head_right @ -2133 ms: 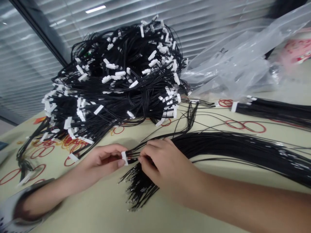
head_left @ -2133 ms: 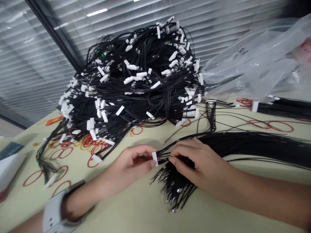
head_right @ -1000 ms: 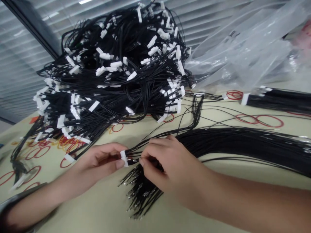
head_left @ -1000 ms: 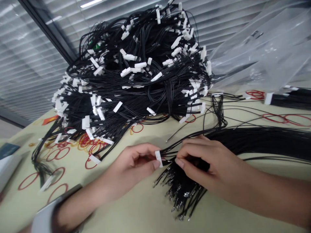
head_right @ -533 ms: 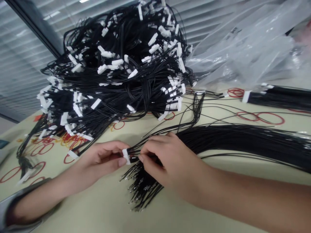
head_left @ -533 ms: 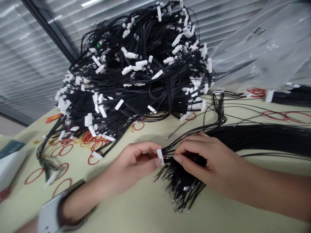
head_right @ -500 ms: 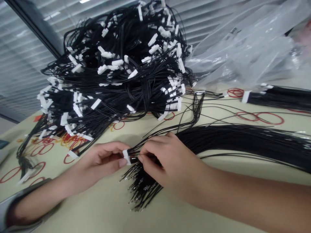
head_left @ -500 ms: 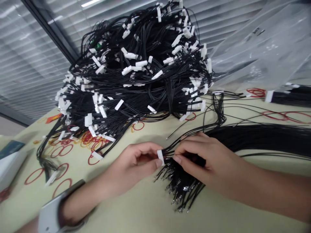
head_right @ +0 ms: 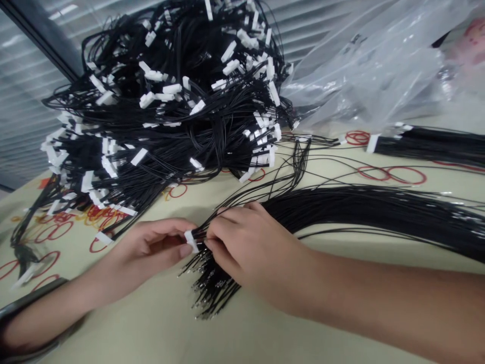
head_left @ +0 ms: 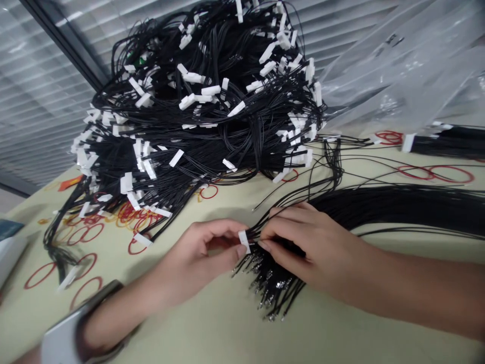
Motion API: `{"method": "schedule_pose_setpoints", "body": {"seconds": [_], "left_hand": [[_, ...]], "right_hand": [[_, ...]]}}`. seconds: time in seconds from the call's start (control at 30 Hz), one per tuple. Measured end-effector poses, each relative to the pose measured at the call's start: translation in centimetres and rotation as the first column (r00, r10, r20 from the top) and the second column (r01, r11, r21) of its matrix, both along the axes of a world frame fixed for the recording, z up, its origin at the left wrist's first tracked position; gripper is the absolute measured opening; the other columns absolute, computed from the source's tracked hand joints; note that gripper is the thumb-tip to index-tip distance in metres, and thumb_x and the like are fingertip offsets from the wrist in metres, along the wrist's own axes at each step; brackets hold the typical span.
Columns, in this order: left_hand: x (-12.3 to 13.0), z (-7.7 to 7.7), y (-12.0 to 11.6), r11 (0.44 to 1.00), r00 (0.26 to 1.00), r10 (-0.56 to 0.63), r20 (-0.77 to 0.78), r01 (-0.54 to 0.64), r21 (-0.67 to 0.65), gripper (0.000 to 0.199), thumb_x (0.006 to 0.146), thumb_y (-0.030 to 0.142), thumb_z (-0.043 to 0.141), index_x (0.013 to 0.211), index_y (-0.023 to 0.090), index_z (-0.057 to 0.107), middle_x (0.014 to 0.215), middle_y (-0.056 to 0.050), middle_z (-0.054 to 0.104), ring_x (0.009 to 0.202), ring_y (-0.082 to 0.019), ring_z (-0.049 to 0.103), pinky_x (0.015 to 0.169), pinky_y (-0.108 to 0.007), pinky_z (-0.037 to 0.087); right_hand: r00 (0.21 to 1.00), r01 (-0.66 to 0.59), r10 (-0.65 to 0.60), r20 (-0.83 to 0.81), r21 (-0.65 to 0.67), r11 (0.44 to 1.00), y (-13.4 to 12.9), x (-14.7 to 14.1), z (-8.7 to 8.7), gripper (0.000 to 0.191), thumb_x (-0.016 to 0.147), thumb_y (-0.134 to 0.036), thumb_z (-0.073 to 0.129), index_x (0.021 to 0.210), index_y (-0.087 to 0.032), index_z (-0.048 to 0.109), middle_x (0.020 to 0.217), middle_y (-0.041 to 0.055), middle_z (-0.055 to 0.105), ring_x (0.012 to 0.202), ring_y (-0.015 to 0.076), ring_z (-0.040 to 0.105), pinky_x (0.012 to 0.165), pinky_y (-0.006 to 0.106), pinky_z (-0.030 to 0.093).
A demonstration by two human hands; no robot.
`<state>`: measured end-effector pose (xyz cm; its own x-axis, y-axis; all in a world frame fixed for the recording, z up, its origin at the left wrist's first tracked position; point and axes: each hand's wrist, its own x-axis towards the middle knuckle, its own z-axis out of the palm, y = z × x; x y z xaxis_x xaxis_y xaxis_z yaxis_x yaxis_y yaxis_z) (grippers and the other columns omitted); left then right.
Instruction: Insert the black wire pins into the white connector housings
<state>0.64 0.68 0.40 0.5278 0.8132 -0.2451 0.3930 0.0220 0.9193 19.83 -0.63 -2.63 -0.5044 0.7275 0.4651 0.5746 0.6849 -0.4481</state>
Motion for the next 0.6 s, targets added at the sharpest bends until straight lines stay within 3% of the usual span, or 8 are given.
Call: {"method": "schedule_pose_setpoints", "body": {"seconds": [0.33,0.6], "left_hand": [[0.09,-0.14,0.04,0.998,0.998,-0.052,0.018,0.051,0.047,0.010,0.082,0.017,0.053,0.086,0.017,0.062,0.075,0.002,0.057,0.069,-0.009,0.047,0.061,-0.018,0.039],[-0.28,-0.38,-0.55,0.986,0.996,-0.087,-0.015,0.088,0.142,0.011,0.083,0.015,0.051,0.084,0.018,0.062,0.072,0.003,0.054,0.065,-0.007,0.045,0.057,-0.014,0.038]], "right_hand": [[0.999,-0.032,0.032,-0.025,-0.008,0.999,-0.10,-0.03,-0.02,0.013,0.083,-0.014,0.048,0.075,-0.016,0.058,0.067,-0.0015,0.054,0.066,0.0103,0.049,0.064,0.025,0.033],[0.998,-0.064,0.064,0.006,0.121,0.991,-0.13,-0.56,-0.38,0.019,0.085,-0.011,0.044,0.075,-0.012,0.060,0.066,0.0006,0.055,0.064,0.0117,0.048,0.065,0.028,0.032]]}}
